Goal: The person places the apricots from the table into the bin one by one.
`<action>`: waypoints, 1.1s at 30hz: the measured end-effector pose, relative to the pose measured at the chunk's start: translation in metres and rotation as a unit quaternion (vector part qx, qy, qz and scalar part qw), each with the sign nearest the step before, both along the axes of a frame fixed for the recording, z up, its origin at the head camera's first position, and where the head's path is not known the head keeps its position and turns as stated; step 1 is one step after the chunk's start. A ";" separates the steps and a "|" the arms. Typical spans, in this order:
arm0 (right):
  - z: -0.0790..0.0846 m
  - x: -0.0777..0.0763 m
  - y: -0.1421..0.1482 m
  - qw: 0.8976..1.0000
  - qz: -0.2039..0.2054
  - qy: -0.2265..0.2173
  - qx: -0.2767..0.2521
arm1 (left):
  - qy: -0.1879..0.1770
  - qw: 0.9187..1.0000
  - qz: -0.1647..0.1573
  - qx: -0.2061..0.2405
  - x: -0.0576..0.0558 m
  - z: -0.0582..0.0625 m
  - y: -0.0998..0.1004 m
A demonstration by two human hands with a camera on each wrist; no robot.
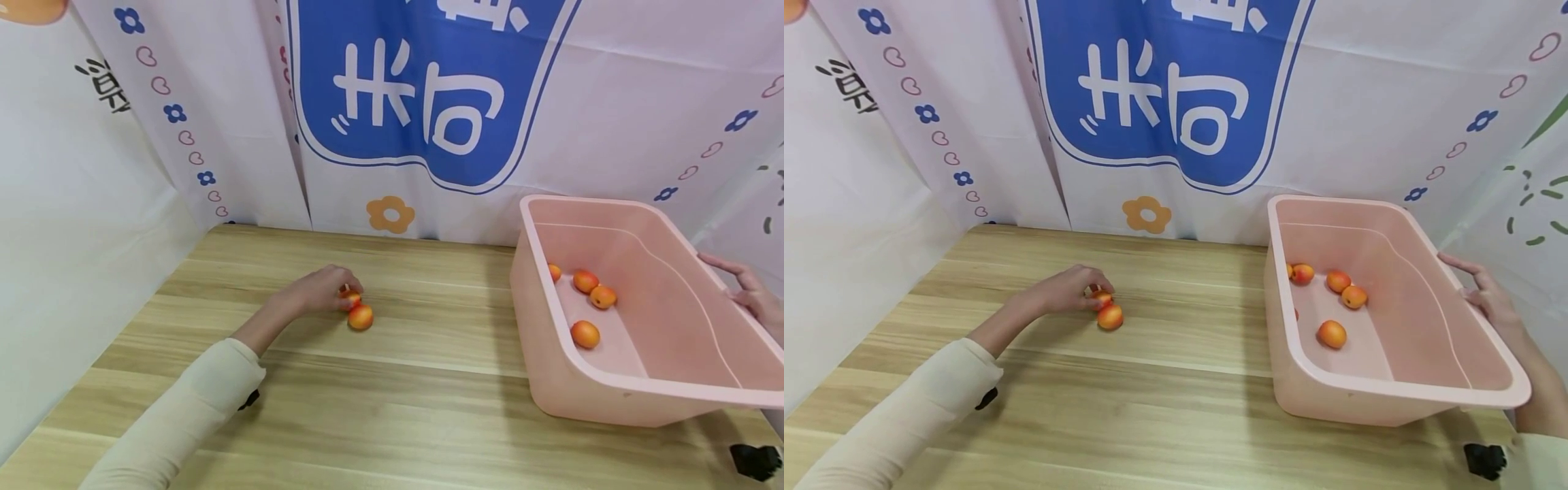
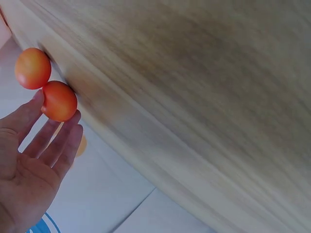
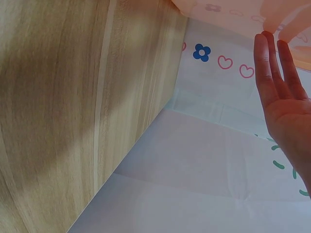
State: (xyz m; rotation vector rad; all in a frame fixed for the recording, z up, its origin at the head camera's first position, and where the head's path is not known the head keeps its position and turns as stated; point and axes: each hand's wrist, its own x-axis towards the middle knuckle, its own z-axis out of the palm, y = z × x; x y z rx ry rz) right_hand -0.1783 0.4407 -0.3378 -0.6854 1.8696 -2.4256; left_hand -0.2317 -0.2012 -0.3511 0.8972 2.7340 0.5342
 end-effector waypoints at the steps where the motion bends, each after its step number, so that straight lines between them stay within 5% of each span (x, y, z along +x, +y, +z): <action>1: 0.000 0.000 0.000 1.000 0.002 0.001 -0.003 | 0.000 1.000 0.000 0.002 0.000 0.000 0.000; 8: 0.002 0.001 0.002 0.999 0.038 -0.014 0.002 | -0.016 1.000 -0.005 0.021 -0.003 0.003 -0.001; 15: 0.000 0.008 -0.002 0.999 -0.003 -0.001 0.042 | 0.013 0.996 -0.001 0.092 -0.011 0.028 0.010; 19: -0.002 0.011 -0.004 0.999 -0.013 0.005 0.033 | 0.028 0.989 -0.002 0.146 -0.014 0.043 0.026; 27: -0.002 0.014 -0.009 0.999 -0.033 0.007 0.018 | -0.001 0.972 -0.005 0.237 -0.016 0.064 0.070; 33: 0.002 0.015 -0.008 0.998 -0.025 0.013 0.057 | 0.004 0.963 -0.010 0.269 -0.016 0.074 0.102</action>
